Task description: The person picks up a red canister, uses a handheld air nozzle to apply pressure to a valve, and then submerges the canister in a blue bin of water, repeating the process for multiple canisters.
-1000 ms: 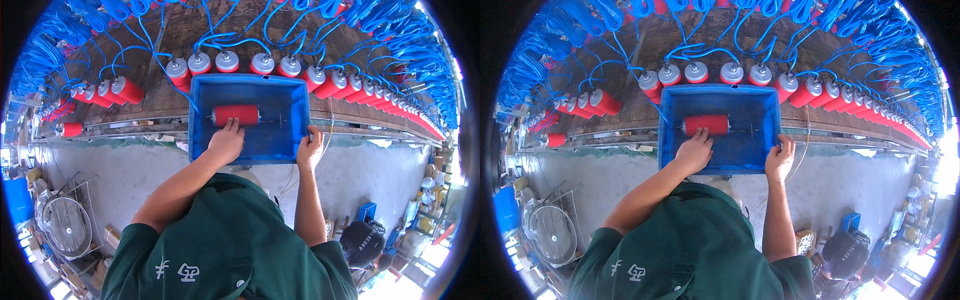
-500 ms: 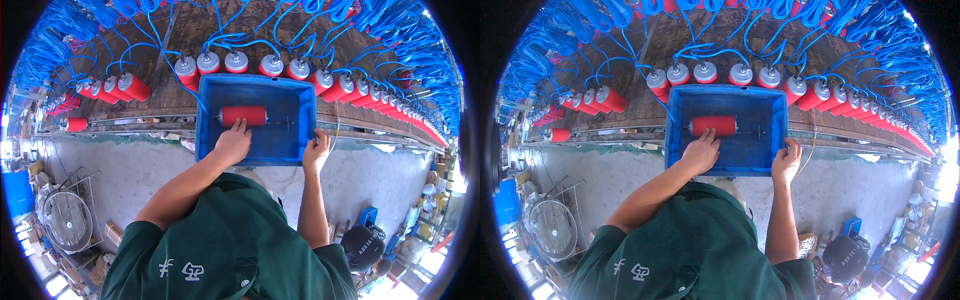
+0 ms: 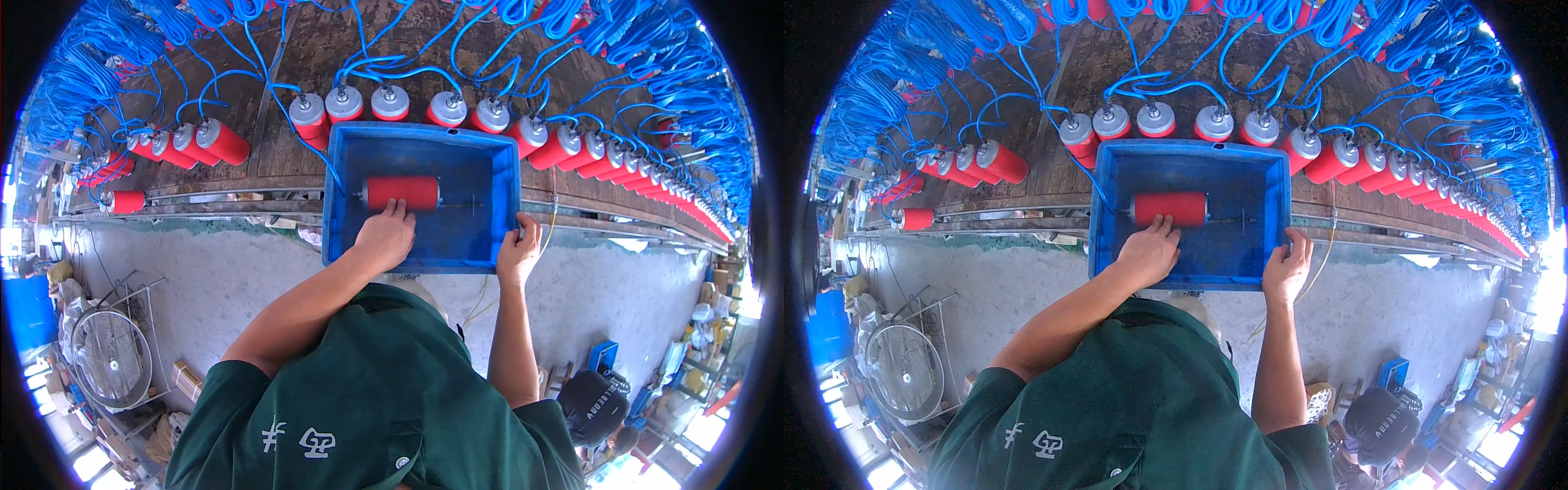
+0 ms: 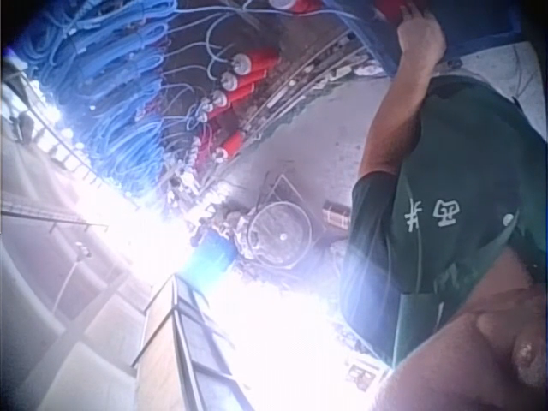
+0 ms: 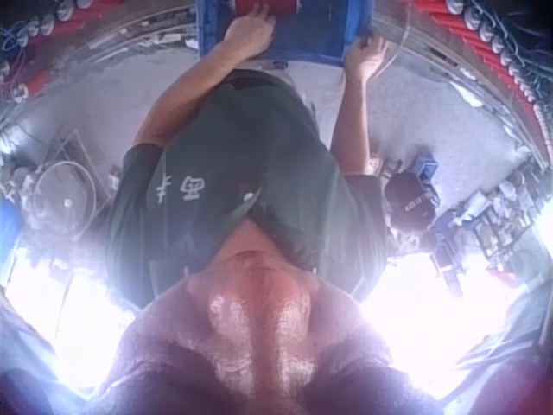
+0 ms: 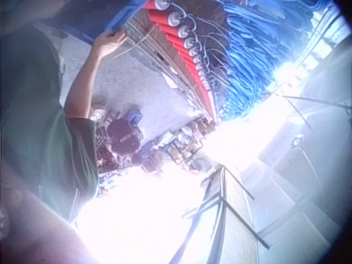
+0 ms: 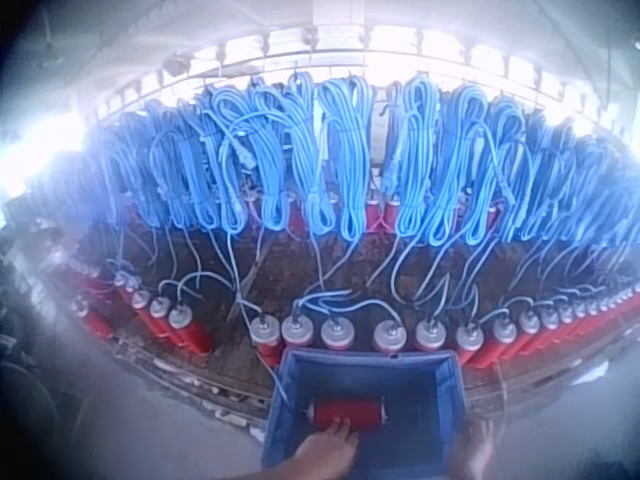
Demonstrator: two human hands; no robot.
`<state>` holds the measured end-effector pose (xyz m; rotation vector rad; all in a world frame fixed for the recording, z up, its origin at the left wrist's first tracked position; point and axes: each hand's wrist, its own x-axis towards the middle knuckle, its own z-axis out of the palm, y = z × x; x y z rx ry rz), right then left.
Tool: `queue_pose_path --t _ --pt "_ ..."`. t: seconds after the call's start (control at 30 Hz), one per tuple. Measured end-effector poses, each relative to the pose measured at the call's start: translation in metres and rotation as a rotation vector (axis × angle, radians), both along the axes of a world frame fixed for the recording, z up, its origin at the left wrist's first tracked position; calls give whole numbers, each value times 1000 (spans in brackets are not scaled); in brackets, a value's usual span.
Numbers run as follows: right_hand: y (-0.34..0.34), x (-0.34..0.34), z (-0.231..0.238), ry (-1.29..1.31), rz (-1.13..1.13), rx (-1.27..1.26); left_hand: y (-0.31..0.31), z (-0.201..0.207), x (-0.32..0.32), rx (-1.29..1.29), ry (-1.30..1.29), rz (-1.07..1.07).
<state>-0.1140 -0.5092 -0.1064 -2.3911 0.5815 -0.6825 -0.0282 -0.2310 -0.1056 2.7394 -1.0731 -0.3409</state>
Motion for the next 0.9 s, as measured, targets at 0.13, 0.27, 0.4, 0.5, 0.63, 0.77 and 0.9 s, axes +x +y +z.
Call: queue_pose_path --t 0.13,0.27,0.4,0.5,0.63,0.77,0.9 --pt "1 0 1 7 -8 19 -1 -2 -3 -3 -6 8" --pt "0 0 -1 -3 -3 27 0 -1 -4 -11 -25 -1" --pt "-2 0 -3 -5 1 22 -1 2 -3 2 0 2" --pt "-1 0 -2 -8 6 16 -1 4 -4 5 -2 -5" --pt "-1 1 0 -2 12 3 0 -1 -4 5 -14 -8" --pt "0 0 0 -2 6 -6 0 -2 -4 2 -16 -11" --pt "0 0 0 6 -1 -4 0 1 -4 -7 -11 -7"
